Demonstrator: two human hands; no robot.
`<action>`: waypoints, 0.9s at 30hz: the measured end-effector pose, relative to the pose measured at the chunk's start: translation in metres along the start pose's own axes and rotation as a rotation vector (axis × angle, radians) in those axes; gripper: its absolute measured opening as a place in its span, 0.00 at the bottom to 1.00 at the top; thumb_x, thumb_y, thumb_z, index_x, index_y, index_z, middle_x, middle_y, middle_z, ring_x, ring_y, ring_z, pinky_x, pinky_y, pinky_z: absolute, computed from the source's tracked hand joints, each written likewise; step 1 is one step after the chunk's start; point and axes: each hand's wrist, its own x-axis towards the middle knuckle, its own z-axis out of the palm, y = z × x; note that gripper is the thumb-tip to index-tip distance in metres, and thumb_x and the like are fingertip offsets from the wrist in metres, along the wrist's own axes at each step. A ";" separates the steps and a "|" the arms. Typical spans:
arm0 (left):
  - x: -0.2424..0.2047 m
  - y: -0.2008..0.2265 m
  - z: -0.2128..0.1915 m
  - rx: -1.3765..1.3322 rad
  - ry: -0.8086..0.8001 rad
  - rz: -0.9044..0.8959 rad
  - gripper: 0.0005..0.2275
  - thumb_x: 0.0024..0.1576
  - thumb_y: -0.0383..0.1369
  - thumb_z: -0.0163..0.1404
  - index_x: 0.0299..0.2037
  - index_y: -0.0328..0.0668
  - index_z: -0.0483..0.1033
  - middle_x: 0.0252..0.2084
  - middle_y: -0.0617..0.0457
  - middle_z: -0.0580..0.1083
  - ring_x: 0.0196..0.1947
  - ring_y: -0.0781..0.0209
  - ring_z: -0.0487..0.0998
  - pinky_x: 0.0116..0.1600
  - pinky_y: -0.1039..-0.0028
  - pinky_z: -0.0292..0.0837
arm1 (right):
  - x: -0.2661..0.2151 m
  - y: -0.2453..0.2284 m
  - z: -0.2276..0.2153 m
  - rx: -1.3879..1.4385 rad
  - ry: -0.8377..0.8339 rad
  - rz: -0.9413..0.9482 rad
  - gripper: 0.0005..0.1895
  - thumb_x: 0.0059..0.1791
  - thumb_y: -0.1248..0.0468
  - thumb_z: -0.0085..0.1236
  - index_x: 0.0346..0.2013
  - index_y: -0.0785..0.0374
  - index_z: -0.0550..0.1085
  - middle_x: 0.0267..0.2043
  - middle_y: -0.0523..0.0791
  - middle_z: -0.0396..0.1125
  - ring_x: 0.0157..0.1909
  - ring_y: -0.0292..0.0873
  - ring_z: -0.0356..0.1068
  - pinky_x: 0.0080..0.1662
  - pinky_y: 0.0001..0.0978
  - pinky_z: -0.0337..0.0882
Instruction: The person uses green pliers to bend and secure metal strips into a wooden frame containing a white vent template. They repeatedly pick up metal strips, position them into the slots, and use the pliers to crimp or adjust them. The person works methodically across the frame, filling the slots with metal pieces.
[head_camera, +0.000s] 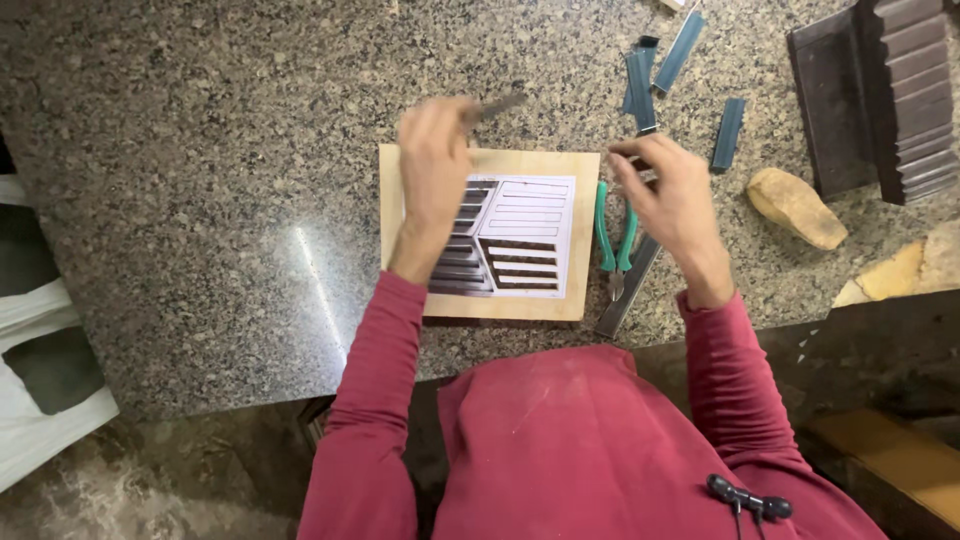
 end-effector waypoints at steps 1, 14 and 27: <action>0.009 -0.005 -0.004 0.038 0.057 0.006 0.09 0.62 0.26 0.51 0.51 0.42 0.78 0.50 0.50 0.78 0.52 0.51 0.74 0.60 0.59 0.66 | -0.003 0.002 -0.006 -0.010 0.009 -0.002 0.08 0.57 0.66 0.58 0.49 0.67 0.79 0.44 0.48 0.73 0.41 0.40 0.76 0.40 0.30 0.76; -0.100 0.048 -0.016 0.098 -0.167 0.157 0.15 0.60 0.29 0.55 0.58 0.44 0.78 0.65 0.43 0.69 0.67 0.41 0.65 0.71 0.49 0.57 | -0.047 0.052 -0.022 -0.045 0.204 0.169 0.06 0.55 0.66 0.60 0.45 0.66 0.79 0.40 0.50 0.72 0.37 0.45 0.75 0.39 0.34 0.72; -0.121 0.044 -0.002 0.183 -0.136 0.165 0.17 0.61 0.29 0.56 0.61 0.48 0.77 0.69 0.43 0.67 0.70 0.43 0.63 0.75 0.48 0.55 | -0.001 0.072 -0.011 -0.154 0.193 0.095 0.06 0.55 0.65 0.62 0.45 0.64 0.79 0.43 0.48 0.73 0.38 0.44 0.74 0.40 0.35 0.73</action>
